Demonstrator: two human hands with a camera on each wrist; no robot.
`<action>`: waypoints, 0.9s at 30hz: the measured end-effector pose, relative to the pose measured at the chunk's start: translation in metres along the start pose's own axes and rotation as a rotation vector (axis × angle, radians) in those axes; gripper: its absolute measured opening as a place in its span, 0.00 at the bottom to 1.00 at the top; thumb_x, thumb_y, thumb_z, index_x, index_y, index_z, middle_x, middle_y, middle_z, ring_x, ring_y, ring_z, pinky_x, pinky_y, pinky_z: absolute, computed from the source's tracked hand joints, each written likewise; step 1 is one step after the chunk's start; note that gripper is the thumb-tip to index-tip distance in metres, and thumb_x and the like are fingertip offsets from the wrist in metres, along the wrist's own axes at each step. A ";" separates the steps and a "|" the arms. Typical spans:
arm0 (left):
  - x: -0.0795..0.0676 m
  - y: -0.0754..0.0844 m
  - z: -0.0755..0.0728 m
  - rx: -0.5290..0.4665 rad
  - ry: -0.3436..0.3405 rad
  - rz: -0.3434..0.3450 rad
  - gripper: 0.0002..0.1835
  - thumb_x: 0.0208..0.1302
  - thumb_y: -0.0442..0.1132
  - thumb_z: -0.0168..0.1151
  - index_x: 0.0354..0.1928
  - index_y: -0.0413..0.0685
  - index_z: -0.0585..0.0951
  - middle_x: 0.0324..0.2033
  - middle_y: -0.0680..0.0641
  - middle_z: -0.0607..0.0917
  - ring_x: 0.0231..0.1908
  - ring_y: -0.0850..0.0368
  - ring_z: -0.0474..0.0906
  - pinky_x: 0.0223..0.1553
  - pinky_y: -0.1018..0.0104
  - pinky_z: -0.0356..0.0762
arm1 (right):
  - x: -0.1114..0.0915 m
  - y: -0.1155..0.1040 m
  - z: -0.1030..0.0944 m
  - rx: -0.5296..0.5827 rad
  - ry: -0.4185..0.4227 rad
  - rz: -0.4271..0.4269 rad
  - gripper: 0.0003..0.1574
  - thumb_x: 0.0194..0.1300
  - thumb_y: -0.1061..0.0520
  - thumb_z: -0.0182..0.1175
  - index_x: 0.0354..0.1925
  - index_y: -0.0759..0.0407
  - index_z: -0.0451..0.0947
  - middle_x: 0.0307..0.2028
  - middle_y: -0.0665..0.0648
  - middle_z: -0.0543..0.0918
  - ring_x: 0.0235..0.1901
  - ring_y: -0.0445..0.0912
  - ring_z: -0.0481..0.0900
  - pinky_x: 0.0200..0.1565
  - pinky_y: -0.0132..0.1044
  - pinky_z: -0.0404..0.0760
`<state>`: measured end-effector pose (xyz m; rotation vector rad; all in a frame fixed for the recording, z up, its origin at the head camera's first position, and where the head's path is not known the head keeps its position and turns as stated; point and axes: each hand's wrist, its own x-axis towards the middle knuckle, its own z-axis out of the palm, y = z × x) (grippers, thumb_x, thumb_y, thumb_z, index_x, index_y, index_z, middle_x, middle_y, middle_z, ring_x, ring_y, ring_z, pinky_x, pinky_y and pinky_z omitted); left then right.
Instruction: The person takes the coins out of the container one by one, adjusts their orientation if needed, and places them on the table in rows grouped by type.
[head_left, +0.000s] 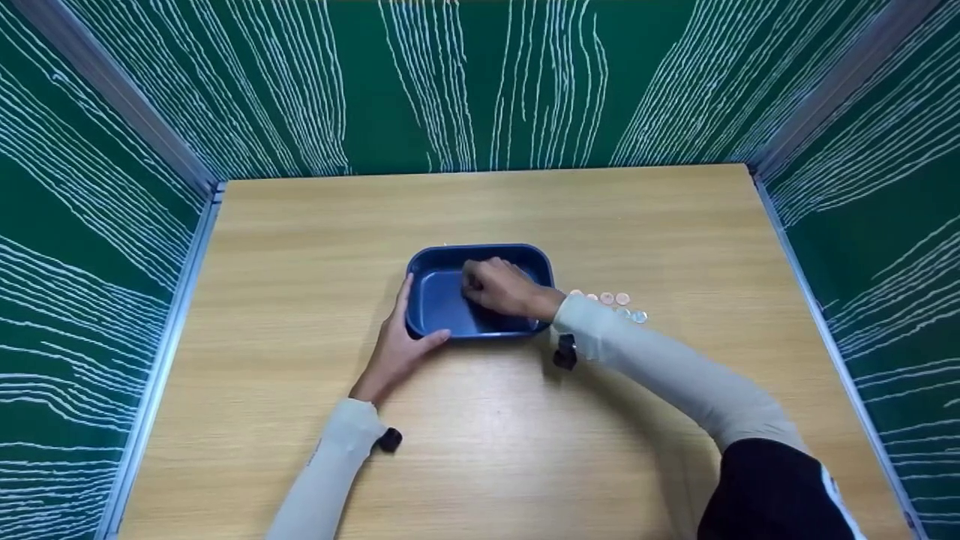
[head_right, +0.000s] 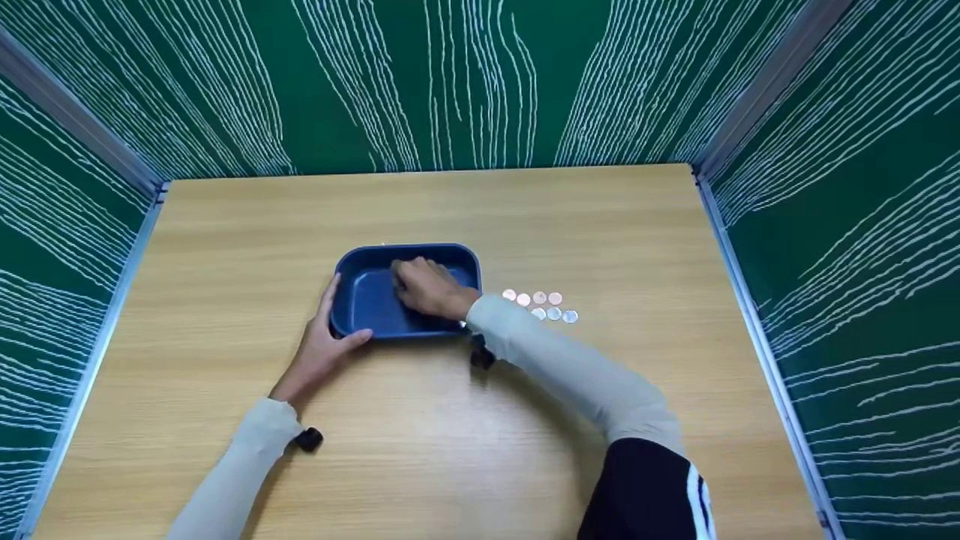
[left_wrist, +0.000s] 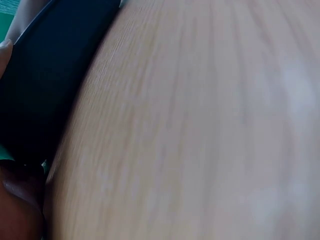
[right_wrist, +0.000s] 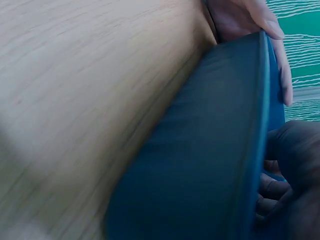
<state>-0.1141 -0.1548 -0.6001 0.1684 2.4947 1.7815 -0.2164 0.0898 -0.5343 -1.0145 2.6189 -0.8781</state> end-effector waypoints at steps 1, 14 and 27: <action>0.000 0.000 0.000 -0.004 0.000 0.006 0.63 0.65 0.51 0.82 0.91 0.65 0.48 0.88 0.44 0.56 0.83 0.41 0.59 0.81 0.38 0.59 | -0.001 0.006 0.001 0.007 0.015 -0.012 0.02 0.75 0.62 0.66 0.43 0.61 0.85 0.33 0.54 0.87 0.32 0.48 0.84 0.35 0.46 0.85; 0.000 0.000 0.000 -0.034 -0.004 0.000 0.64 0.64 0.53 0.83 0.91 0.66 0.48 0.88 0.46 0.54 0.83 0.41 0.57 0.81 0.37 0.59 | -0.034 0.012 -0.034 0.072 0.046 0.016 0.04 0.70 0.68 0.68 0.42 0.64 0.86 0.37 0.58 0.93 0.38 0.49 0.91 0.42 0.47 0.90; -0.001 0.002 0.001 -0.034 0.002 -0.005 0.63 0.65 0.48 0.82 0.91 0.66 0.48 0.88 0.45 0.53 0.83 0.40 0.58 0.80 0.37 0.60 | -0.057 0.026 -0.056 0.213 0.104 0.105 0.04 0.74 0.66 0.69 0.44 0.68 0.85 0.36 0.60 0.90 0.35 0.48 0.86 0.37 0.35 0.82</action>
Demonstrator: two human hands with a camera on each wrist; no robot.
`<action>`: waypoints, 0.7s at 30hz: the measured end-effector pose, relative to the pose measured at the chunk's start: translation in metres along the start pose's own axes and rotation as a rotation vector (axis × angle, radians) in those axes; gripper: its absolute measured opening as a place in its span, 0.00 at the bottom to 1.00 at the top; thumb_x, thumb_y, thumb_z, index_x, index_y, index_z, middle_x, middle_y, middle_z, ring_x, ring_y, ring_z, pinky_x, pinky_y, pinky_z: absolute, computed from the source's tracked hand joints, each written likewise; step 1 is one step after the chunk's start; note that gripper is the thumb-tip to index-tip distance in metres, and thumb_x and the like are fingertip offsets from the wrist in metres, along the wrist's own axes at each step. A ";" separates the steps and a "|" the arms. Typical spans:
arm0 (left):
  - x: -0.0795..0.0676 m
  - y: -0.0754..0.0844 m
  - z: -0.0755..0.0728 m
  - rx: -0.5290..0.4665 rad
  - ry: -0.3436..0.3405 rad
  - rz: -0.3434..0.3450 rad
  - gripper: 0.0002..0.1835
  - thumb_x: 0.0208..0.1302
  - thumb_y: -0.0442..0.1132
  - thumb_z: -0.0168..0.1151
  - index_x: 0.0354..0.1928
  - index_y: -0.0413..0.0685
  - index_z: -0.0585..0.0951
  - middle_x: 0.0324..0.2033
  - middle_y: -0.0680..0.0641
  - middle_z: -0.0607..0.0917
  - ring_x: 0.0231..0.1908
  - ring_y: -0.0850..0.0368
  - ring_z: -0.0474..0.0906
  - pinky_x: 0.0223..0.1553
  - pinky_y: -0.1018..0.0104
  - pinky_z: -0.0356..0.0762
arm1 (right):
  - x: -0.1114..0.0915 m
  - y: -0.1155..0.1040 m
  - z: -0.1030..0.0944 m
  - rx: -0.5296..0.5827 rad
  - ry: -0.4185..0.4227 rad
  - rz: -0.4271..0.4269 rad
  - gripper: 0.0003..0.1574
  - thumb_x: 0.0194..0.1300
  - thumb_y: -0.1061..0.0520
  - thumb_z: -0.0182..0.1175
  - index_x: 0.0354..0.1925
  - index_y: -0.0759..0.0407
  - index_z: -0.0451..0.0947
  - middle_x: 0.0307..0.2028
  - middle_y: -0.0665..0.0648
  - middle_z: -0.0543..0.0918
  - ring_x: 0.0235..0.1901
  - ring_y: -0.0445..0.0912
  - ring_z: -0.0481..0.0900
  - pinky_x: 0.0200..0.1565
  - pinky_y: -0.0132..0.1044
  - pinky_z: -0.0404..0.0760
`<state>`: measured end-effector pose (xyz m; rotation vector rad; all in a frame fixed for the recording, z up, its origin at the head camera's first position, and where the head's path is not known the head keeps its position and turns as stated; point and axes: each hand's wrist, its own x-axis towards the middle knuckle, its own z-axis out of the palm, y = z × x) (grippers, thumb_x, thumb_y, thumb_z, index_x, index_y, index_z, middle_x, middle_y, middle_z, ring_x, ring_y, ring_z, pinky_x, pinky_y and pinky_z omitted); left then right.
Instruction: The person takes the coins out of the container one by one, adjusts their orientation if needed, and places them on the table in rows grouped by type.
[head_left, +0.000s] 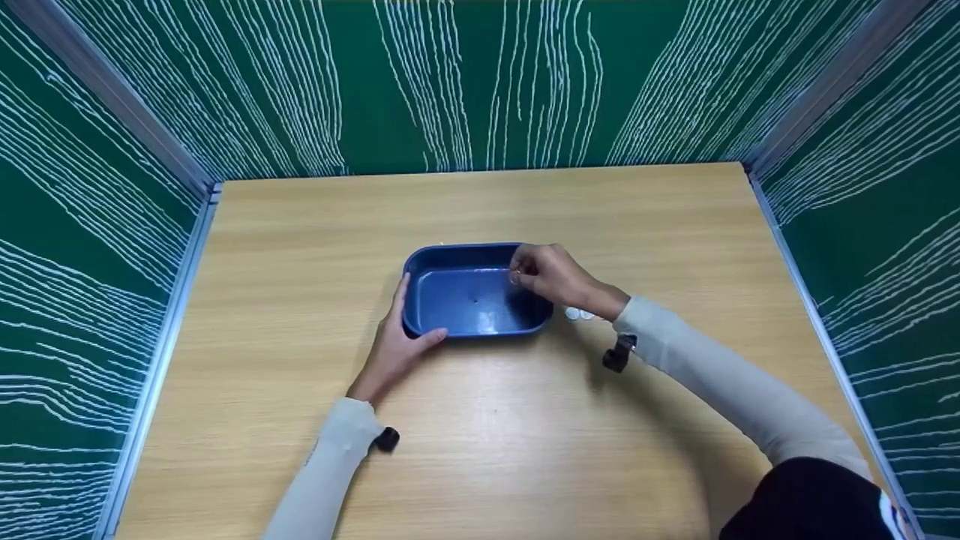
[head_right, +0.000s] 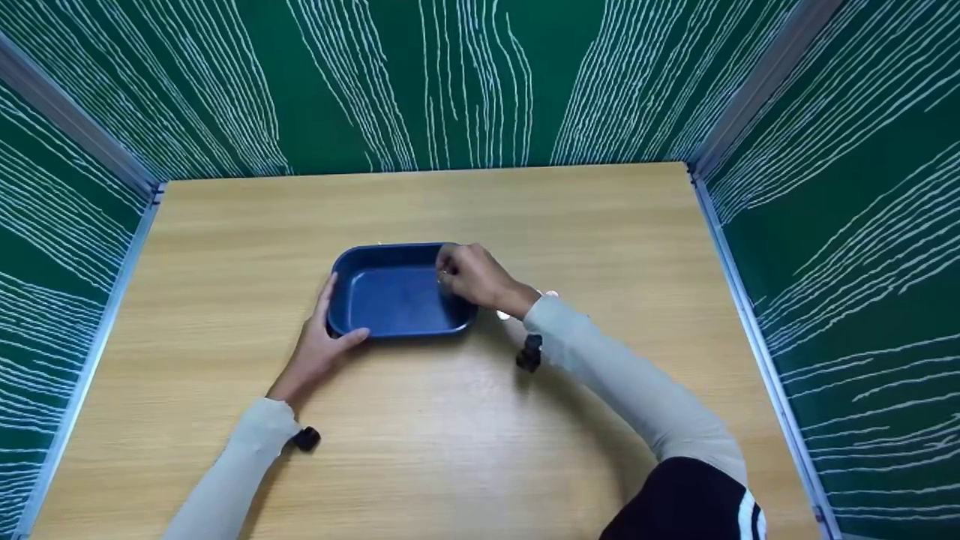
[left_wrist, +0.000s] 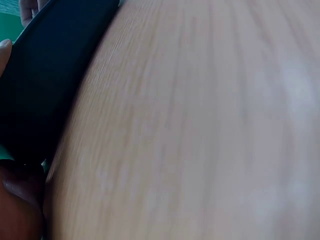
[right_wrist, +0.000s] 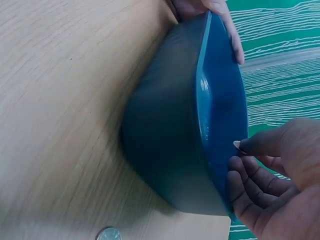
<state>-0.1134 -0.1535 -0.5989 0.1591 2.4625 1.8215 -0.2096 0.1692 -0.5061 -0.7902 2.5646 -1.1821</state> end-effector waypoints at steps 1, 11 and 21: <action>0.000 0.000 0.000 0.003 0.000 0.002 0.63 0.65 0.49 0.82 0.91 0.66 0.48 0.88 0.45 0.54 0.83 0.40 0.58 0.81 0.37 0.59 | -0.001 0.000 -0.001 0.006 0.005 0.003 0.03 0.74 0.66 0.69 0.44 0.68 0.85 0.36 0.59 0.90 0.35 0.48 0.85 0.36 0.33 0.82; 0.000 -0.001 0.000 0.020 0.003 0.007 0.65 0.64 0.53 0.83 0.91 0.64 0.47 0.88 0.45 0.54 0.84 0.41 0.56 0.81 0.37 0.58 | -0.021 0.010 -0.012 0.061 0.092 0.061 0.04 0.74 0.64 0.71 0.44 0.65 0.86 0.34 0.58 0.88 0.34 0.48 0.83 0.34 0.29 0.79; 0.000 -0.002 0.000 -0.012 0.002 0.012 0.64 0.64 0.50 0.84 0.91 0.65 0.49 0.88 0.46 0.55 0.84 0.41 0.56 0.81 0.36 0.58 | -0.046 0.028 -0.028 0.123 0.143 0.139 0.06 0.75 0.66 0.70 0.48 0.68 0.87 0.36 0.61 0.88 0.34 0.50 0.82 0.33 0.27 0.80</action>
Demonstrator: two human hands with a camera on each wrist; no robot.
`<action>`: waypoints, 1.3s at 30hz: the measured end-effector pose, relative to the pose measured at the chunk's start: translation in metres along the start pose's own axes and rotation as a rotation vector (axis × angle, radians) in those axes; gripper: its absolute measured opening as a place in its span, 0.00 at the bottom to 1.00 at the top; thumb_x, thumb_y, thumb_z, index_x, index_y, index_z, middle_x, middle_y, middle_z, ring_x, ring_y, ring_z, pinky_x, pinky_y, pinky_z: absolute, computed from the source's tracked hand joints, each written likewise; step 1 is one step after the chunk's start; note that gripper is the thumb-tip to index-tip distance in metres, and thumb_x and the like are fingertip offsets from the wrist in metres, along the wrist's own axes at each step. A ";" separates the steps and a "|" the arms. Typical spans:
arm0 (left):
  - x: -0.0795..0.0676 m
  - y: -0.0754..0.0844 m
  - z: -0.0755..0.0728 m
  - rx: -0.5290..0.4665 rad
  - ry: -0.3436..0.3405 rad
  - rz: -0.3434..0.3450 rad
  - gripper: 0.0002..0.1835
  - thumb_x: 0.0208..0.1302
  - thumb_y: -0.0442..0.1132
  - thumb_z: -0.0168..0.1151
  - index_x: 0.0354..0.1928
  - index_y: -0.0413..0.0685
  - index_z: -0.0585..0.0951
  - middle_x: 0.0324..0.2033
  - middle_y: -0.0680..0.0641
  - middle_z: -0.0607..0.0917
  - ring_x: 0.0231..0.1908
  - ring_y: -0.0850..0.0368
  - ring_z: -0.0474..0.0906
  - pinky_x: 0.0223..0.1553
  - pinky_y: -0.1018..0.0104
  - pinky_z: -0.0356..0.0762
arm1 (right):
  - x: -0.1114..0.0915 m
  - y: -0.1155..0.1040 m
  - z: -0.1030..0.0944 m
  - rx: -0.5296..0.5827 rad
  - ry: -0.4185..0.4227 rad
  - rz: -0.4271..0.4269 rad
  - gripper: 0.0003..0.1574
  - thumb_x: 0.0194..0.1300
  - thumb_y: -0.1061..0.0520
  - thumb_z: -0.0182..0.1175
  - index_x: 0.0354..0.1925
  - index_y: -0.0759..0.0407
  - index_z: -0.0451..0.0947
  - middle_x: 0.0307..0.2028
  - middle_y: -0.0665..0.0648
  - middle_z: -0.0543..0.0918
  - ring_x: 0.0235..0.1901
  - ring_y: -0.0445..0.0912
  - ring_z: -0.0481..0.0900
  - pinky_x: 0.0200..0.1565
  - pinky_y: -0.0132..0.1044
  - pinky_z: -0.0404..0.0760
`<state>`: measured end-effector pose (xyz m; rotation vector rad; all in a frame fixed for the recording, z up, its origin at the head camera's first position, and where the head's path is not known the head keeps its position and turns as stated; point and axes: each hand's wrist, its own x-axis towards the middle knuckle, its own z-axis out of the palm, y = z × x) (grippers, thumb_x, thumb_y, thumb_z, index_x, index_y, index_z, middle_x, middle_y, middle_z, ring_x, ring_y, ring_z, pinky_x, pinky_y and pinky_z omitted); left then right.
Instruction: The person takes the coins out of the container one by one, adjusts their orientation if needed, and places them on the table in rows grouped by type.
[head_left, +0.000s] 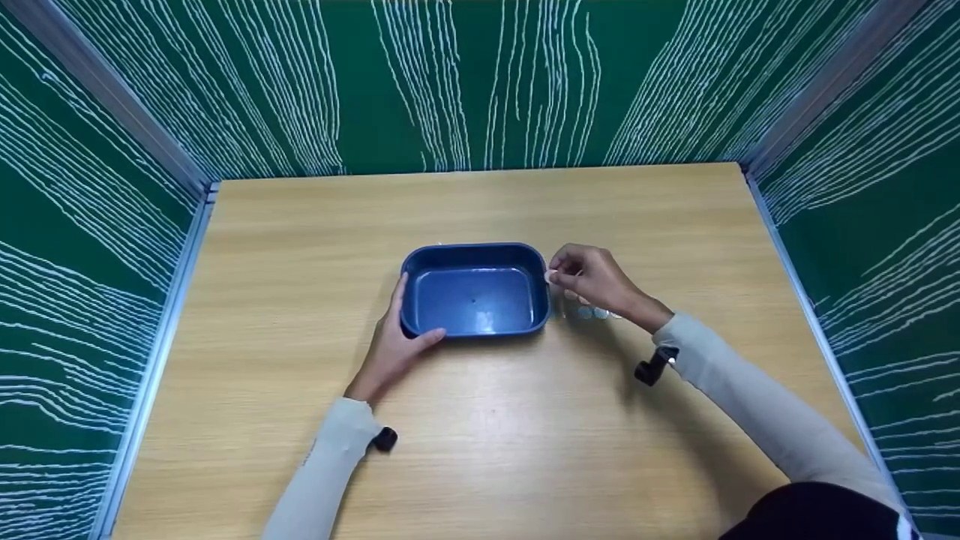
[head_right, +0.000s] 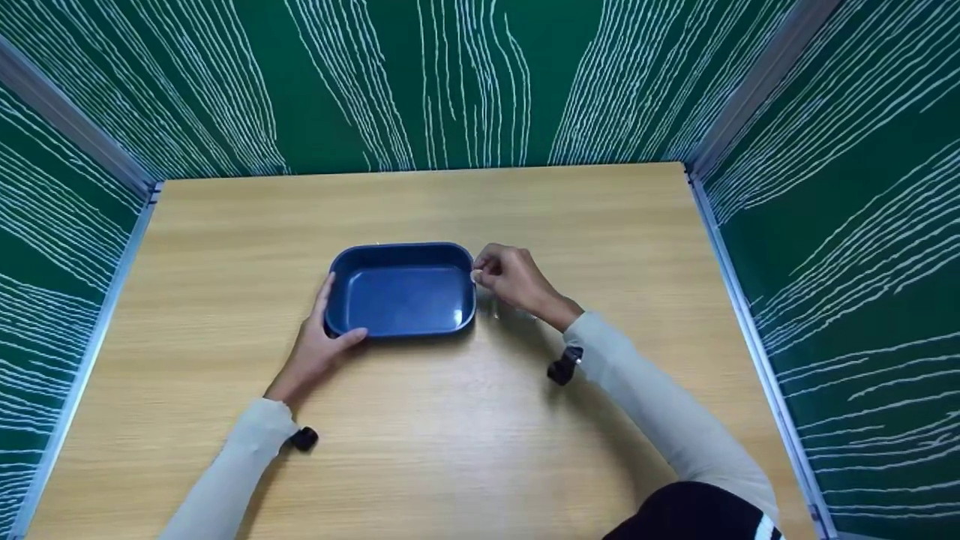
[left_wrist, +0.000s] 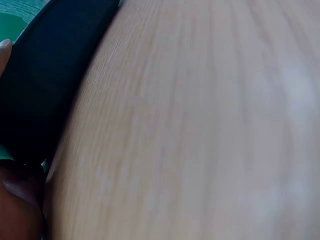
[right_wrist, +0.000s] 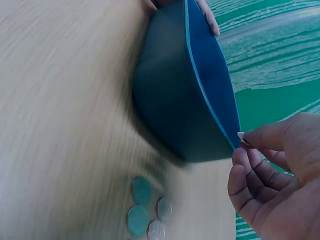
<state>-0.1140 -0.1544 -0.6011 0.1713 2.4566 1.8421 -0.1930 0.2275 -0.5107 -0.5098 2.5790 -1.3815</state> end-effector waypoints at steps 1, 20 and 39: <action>0.000 0.000 0.000 -0.002 0.000 -0.001 0.64 0.64 0.50 0.84 0.91 0.65 0.49 0.88 0.46 0.54 0.84 0.41 0.56 0.81 0.36 0.58 | -0.002 0.002 -0.002 -0.003 0.005 0.004 0.06 0.75 0.67 0.69 0.48 0.69 0.87 0.36 0.62 0.88 0.35 0.51 0.82 0.35 0.27 0.80; 0.001 0.002 -0.001 0.031 -0.011 -0.004 0.63 0.65 0.51 0.82 0.91 0.66 0.48 0.88 0.44 0.55 0.83 0.40 0.59 0.79 0.35 0.60 | -0.047 0.066 -0.036 0.021 0.120 0.151 0.09 0.74 0.63 0.72 0.47 0.70 0.86 0.40 0.67 0.88 0.34 0.45 0.82 0.33 0.27 0.79; 0.001 0.005 0.000 0.037 -0.017 -0.046 0.63 0.66 0.52 0.81 0.91 0.70 0.46 0.88 0.46 0.52 0.84 0.39 0.55 0.80 0.35 0.59 | -0.081 0.108 -0.050 -0.042 0.215 0.243 0.07 0.74 0.65 0.71 0.45 0.69 0.85 0.37 0.65 0.88 0.29 0.40 0.78 0.27 0.26 0.75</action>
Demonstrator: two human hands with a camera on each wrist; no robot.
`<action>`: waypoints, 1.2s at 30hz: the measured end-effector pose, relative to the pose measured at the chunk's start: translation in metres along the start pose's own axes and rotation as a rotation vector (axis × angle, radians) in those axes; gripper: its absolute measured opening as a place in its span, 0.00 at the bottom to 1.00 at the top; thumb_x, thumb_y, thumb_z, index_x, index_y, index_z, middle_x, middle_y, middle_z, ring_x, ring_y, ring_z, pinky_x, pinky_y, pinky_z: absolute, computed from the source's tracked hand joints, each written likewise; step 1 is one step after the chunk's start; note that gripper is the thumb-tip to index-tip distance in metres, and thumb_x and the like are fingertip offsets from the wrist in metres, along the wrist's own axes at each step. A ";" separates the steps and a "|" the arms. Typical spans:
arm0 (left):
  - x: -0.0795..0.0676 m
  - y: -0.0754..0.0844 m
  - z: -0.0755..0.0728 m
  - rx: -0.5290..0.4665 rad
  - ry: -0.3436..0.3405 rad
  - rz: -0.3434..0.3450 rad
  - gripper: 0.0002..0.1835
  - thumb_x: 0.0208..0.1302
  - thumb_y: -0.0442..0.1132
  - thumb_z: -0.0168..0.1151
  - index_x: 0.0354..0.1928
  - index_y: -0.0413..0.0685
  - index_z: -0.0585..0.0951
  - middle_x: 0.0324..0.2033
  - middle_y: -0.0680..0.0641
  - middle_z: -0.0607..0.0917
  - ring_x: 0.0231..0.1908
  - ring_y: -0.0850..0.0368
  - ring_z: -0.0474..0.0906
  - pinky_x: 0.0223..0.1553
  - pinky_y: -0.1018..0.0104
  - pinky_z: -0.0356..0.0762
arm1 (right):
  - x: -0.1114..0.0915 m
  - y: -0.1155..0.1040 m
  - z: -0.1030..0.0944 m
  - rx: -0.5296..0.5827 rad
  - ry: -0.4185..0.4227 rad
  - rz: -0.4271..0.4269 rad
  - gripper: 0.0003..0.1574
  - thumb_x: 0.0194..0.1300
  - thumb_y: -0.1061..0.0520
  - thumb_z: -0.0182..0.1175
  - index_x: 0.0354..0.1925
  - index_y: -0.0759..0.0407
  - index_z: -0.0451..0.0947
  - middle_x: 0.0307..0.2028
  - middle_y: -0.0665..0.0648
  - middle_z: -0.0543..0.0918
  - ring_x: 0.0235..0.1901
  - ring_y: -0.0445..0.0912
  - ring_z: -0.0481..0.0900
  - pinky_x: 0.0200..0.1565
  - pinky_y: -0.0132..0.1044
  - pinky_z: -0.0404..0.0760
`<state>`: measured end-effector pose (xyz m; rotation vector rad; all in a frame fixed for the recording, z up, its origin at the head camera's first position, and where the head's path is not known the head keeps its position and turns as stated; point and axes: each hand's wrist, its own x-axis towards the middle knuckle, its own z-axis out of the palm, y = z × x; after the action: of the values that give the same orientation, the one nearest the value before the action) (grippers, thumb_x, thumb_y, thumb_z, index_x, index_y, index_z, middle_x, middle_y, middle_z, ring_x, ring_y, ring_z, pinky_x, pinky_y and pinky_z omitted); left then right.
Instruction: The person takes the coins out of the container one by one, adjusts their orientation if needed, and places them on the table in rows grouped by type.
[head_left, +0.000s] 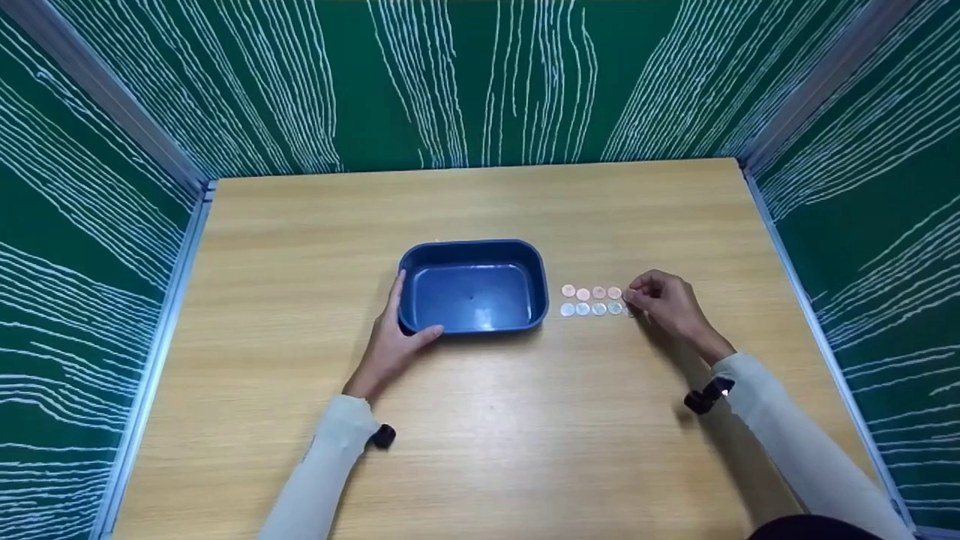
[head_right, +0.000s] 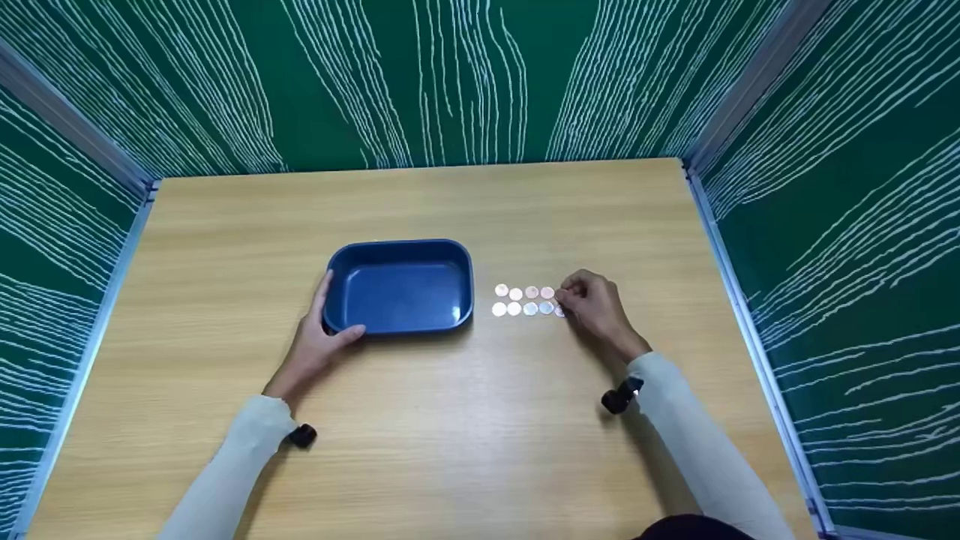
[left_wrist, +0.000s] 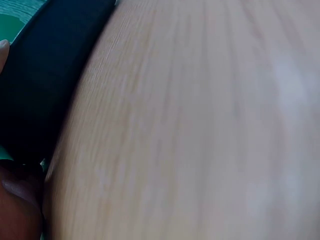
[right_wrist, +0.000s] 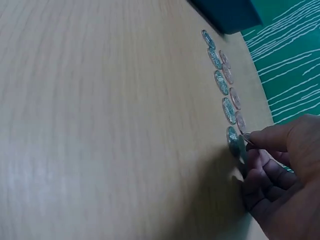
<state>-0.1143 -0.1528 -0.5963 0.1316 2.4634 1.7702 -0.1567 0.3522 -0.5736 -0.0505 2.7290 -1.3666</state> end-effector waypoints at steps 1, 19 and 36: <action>0.001 0.000 0.000 0.002 -0.003 0.007 0.63 0.67 0.52 0.81 0.91 0.69 0.46 0.88 0.46 0.53 0.84 0.39 0.56 0.80 0.35 0.60 | 0.000 0.002 0.000 -0.008 0.009 -0.005 0.07 0.74 0.65 0.71 0.45 0.69 0.85 0.36 0.65 0.88 0.27 0.40 0.78 0.26 0.26 0.75; 0.004 0.000 0.003 0.012 -0.007 0.033 0.64 0.65 0.52 0.82 0.91 0.67 0.47 0.88 0.45 0.53 0.84 0.39 0.57 0.80 0.35 0.60 | -0.007 0.012 0.003 -0.165 0.074 -0.056 0.04 0.75 0.67 0.67 0.45 0.69 0.87 0.44 0.66 0.84 0.44 0.54 0.77 0.43 0.29 0.70; 0.006 0.017 -0.027 0.102 -0.014 0.086 0.58 0.77 0.51 0.67 0.91 0.55 0.37 0.90 0.47 0.36 0.88 0.49 0.31 0.85 0.40 0.34 | -0.009 -0.009 -0.009 -0.044 0.132 -0.117 0.11 0.80 0.62 0.64 0.50 0.71 0.87 0.44 0.68 0.90 0.38 0.45 0.83 0.38 0.21 0.78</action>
<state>-0.1243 -0.1721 -0.5714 0.2606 2.5757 1.6684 -0.1491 0.3550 -0.5605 -0.1296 2.9081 -1.3860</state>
